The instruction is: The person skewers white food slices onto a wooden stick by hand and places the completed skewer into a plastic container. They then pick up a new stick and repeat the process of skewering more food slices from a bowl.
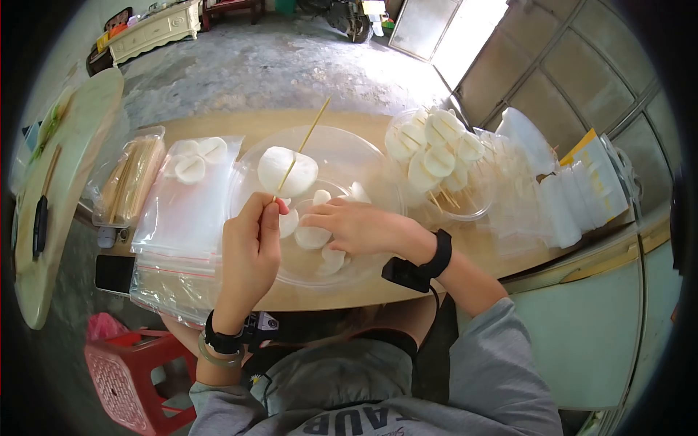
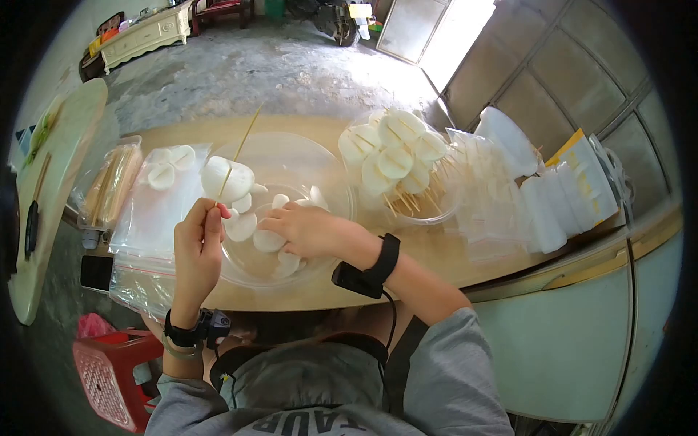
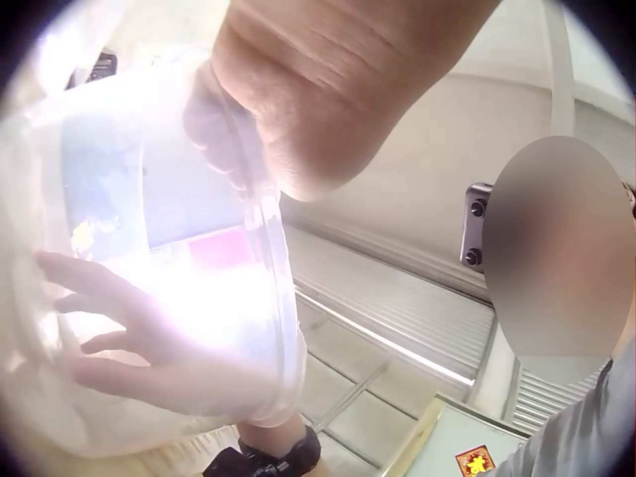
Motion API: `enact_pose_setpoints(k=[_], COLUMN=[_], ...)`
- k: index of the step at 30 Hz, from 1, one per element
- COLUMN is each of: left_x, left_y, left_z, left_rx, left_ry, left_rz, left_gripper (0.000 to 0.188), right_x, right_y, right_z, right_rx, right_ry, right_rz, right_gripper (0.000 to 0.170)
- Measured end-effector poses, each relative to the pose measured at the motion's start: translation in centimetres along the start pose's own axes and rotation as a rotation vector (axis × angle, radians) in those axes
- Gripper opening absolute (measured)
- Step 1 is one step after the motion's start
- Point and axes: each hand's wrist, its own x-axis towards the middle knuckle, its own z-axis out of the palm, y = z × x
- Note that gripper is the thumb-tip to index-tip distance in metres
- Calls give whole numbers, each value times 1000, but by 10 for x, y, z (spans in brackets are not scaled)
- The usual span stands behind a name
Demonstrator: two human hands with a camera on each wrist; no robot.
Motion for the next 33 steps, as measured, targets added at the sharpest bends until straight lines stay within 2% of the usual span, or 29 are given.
enact_pose_setpoints(k=[1, 6, 8, 10, 16, 18, 20, 25, 29, 31, 32, 33], left_x=[0, 0, -1, -1, -1, -1, 0, 0, 0, -1, -1, -1], left_y=[0, 3, 6, 7, 9, 7, 1, 2, 1, 4, 5, 5], left_z=[1, 3, 5, 6, 6, 6, 6, 7, 6, 6, 6, 6], left_rx=[6, 30, -7, 1, 25, 27, 53, 55, 45, 38, 32, 30], left_ry=[-1, -23, -29, -34, -56, -65, -37, -46, -32, -27, -23, -11], left_rz=[9, 23, -67, -68, -75, -83, -9, -8, -25, -41, -60, -53], left_gripper=[14, 13, 16, 16, 17, 18, 14, 14, 14, 13, 13, 13], right_x=[1, 5, 4, 4, 8, 10, 11, 10, 7, 3, 6, 10], right_y=[1, -9, -12, -13, -11, -16, -17, -20, -14, -16, -15, -13], right_z=[4, 0, 0, -1, 7, 8, 7, 1, -2, -9, -12, -15], right_rx=[-122, -223, -248, -346, -402, -408, -418, -370, -340, 1, -9, 223], right_ry=[-15, -65, -73, -51, -6, -36, -65, -115, -17, 123, 123, 306], right_rz=[-50, 3, 15, -48, -200, -178, -158, -43, -150, 6, 1, 41], right_gripper=[55, 49, 48, 44, 41, 39, 38, 40, 39, 32, 32, 26])
